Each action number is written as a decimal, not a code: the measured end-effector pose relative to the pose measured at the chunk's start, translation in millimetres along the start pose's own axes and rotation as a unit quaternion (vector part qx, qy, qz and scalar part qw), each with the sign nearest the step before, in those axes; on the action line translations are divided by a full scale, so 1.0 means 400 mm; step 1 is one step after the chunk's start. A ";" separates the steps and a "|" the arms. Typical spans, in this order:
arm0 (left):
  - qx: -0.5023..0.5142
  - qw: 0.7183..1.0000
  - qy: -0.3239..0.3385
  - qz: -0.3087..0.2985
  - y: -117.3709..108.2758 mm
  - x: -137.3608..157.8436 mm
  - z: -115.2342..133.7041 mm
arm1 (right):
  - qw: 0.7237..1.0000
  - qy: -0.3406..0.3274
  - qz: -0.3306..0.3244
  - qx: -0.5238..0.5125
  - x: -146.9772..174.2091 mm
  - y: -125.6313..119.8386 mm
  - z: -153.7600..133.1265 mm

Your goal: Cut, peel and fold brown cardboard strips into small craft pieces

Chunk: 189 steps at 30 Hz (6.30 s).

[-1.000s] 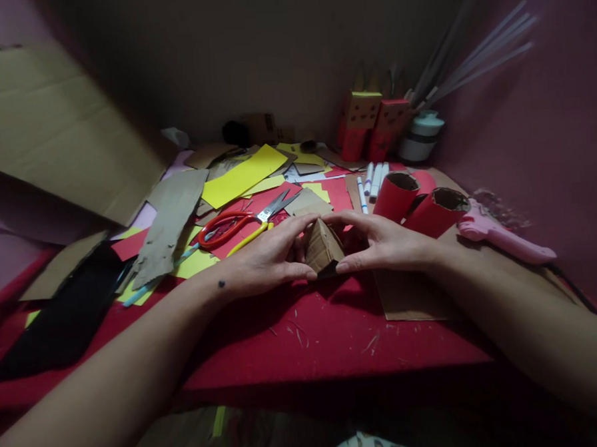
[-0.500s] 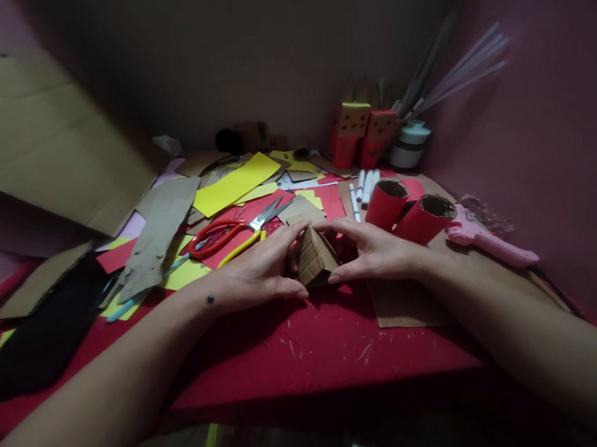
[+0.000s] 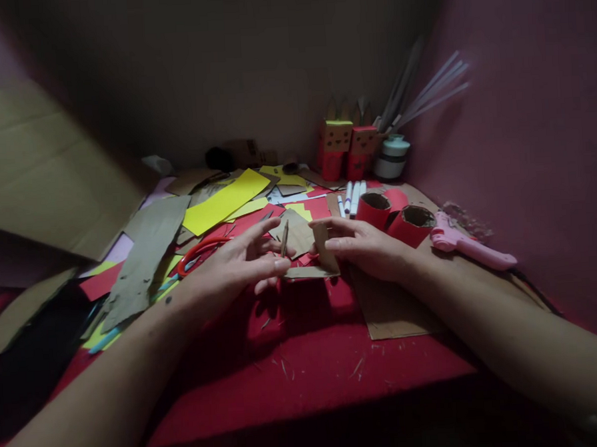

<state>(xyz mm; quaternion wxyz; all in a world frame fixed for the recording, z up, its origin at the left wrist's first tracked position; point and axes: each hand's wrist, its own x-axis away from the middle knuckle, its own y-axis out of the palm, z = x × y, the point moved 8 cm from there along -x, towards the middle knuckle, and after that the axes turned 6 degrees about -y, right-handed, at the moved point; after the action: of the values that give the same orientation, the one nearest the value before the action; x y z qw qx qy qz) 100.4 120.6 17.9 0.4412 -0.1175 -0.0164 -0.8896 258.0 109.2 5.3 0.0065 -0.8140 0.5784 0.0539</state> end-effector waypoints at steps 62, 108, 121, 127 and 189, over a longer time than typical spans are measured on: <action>-0.293 0.952 0.083 -0.012 0.050 0.004 0.020 | 0.915 -0.199 -0.047 0.348 0.021 0.055 -0.071; -0.151 0.986 0.041 0.065 -0.022 -0.029 -0.001 | 0.987 -0.043 0.027 0.152 -0.014 -0.012 -0.014; -0.161 0.986 0.026 0.021 -0.009 -0.029 -0.008 | 0.948 -0.119 -0.014 0.294 -0.011 0.010 -0.023; -0.083 0.994 -0.005 0.066 -0.049 -0.026 -0.008 | 0.958 -0.144 0.005 0.246 0.001 0.017 -0.045; 0.045 0.994 0.019 0.097 -0.042 -0.029 -0.009 | 0.994 -0.020 -0.040 -0.096 0.020 0.056 0.008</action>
<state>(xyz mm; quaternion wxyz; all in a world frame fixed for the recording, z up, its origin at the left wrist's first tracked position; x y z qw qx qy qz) 93.0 139.5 13.0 0.5308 -0.0818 -0.0364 -0.8428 239.3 94.3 2.4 -0.0581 -0.8323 0.5368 0.1251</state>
